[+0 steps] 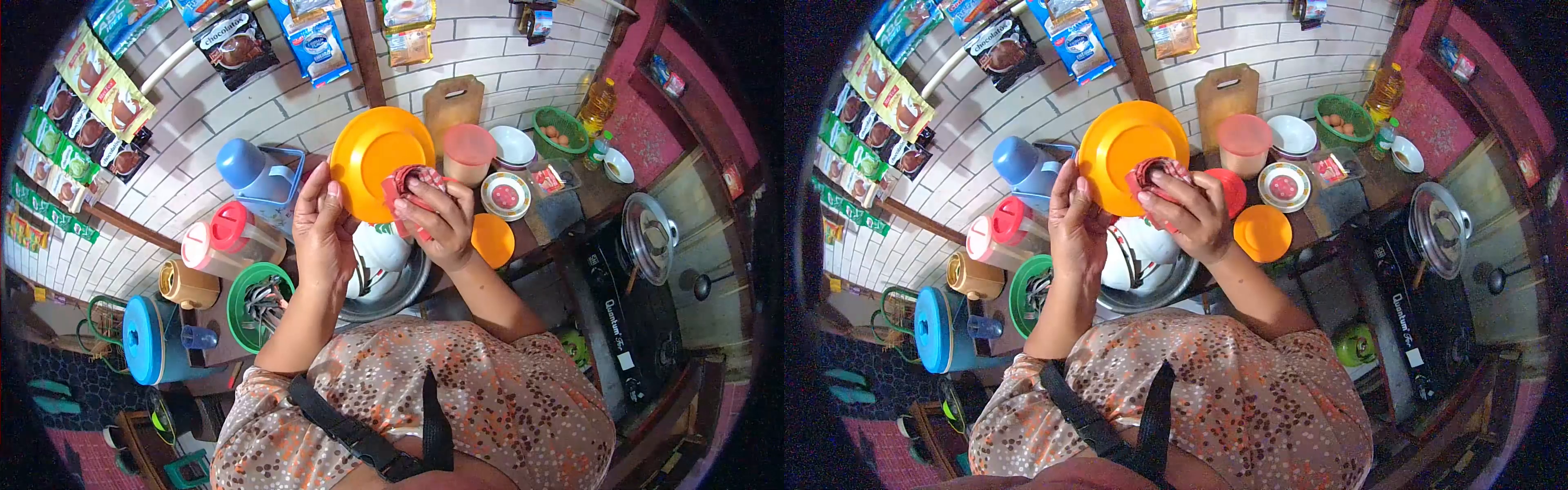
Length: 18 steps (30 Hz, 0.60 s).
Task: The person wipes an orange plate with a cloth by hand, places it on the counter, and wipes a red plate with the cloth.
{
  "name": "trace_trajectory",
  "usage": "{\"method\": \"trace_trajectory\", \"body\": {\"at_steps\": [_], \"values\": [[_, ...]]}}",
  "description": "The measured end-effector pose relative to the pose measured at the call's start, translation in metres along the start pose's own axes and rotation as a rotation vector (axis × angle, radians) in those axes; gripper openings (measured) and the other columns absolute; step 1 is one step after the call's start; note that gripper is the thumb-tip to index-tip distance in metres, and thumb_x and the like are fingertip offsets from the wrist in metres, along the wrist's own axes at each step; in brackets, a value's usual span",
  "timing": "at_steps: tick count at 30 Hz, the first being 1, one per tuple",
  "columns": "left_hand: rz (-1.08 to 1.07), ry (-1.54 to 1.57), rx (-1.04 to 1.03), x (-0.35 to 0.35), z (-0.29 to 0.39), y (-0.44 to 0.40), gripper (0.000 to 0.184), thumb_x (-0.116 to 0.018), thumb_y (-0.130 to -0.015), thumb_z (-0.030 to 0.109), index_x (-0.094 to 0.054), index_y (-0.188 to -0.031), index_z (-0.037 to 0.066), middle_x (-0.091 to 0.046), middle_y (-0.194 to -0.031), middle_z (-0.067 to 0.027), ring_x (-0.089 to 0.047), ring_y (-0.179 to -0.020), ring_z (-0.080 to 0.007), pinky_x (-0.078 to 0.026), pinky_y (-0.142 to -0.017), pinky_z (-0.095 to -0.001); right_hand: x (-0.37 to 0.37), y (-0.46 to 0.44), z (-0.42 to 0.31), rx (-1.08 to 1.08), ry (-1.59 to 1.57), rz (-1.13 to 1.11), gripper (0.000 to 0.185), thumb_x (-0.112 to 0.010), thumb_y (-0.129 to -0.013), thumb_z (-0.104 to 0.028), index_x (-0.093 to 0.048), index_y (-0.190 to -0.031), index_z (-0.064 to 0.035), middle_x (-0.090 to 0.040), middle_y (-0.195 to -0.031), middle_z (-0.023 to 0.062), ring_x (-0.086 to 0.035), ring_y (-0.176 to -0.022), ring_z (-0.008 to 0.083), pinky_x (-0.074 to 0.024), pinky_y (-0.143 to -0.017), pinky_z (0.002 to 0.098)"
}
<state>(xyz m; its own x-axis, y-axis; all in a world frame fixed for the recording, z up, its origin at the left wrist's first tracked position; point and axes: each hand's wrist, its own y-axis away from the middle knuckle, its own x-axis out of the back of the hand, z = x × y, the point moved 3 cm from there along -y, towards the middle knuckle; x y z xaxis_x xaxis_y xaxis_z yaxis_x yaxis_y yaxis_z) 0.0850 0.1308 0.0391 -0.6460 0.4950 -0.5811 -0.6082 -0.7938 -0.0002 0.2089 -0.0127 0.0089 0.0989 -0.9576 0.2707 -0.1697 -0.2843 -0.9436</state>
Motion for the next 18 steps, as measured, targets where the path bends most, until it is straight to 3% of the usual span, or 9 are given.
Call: {"method": "trace_trajectory", "body": {"at_steps": [4,9,12,14,18], "values": [[-0.030,0.039,0.022,0.008,0.003,0.000,0.038,-0.066,-0.104,0.016,-0.060,-0.142,0.013,-0.070,-0.130,-0.0035,-0.074,-0.104,-0.0164,-0.067,-0.076,-0.0322,0.007,-0.001,0.011,-0.059,-0.010,0.044,0.045,-0.086,-0.082,-0.015,-0.073,-0.125,-0.0224,-0.070,-0.134,0.0029,-0.064,-0.115,0.0242,-0.0503,-0.096,0.0398],[-0.093,0.014,0.042,0.013,0.005,0.006,0.036,-0.066,-0.104,0.014,-0.062,-0.140,0.013,-0.070,-0.128,-0.0026,-0.074,-0.099,-0.0144,-0.065,-0.078,-0.0310,0.013,-0.012,0.025,-0.205,-0.107,0.138,0.031,-0.083,-0.086,-0.008,-0.075,-0.115,-0.0115,-0.071,-0.125,0.0120,-0.067,-0.112,0.0341,-0.0538,-0.098,0.0458],[-0.033,-0.050,0.083,0.011,0.005,0.010,0.034,-0.065,-0.105,0.013,-0.063,-0.139,0.012,-0.071,-0.123,-0.0016,-0.072,-0.093,-0.0109,-0.064,-0.076,-0.0295,0.012,-0.019,0.031,-0.262,-0.136,0.146,0.030,-0.082,-0.086,-0.007,-0.075,-0.115,-0.0094,-0.073,-0.122,0.0124,-0.068,-0.110,0.0340,-0.0542,-0.097,0.0441],[-0.204,-0.008,0.078,0.024,-0.001,0.006,0.032,-0.064,-0.106,0.013,-0.064,-0.137,0.011,-0.072,-0.118,-0.0012,-0.070,-0.091,-0.0092,-0.063,-0.078,-0.0288,0.012,-0.026,0.032,-0.266,-0.140,0.154,0.028,-0.082,-0.086,-0.007,-0.075,-0.114,-0.0080,-0.074,-0.118,0.0128,-0.069,-0.108,0.0332,-0.0542,-0.097,0.0426],[-0.200,-0.111,0.075,0.021,0.001,0.010,0.031,-0.064,-0.106,0.015,-0.065,-0.136,0.011,-0.072,-0.119,-0.0022,-0.072,-0.099,-0.0114,-0.064,-0.083,-0.0296,0.010,-0.037,0.033,-0.253,-0.140,0.136,0.028,-0.081,-0.087,-0.007,-0.076,-0.115,-0.0095,-0.075,-0.120,0.0104,-0.070,-0.109,0.0296,-0.0531,-0.097,0.0412]]}}
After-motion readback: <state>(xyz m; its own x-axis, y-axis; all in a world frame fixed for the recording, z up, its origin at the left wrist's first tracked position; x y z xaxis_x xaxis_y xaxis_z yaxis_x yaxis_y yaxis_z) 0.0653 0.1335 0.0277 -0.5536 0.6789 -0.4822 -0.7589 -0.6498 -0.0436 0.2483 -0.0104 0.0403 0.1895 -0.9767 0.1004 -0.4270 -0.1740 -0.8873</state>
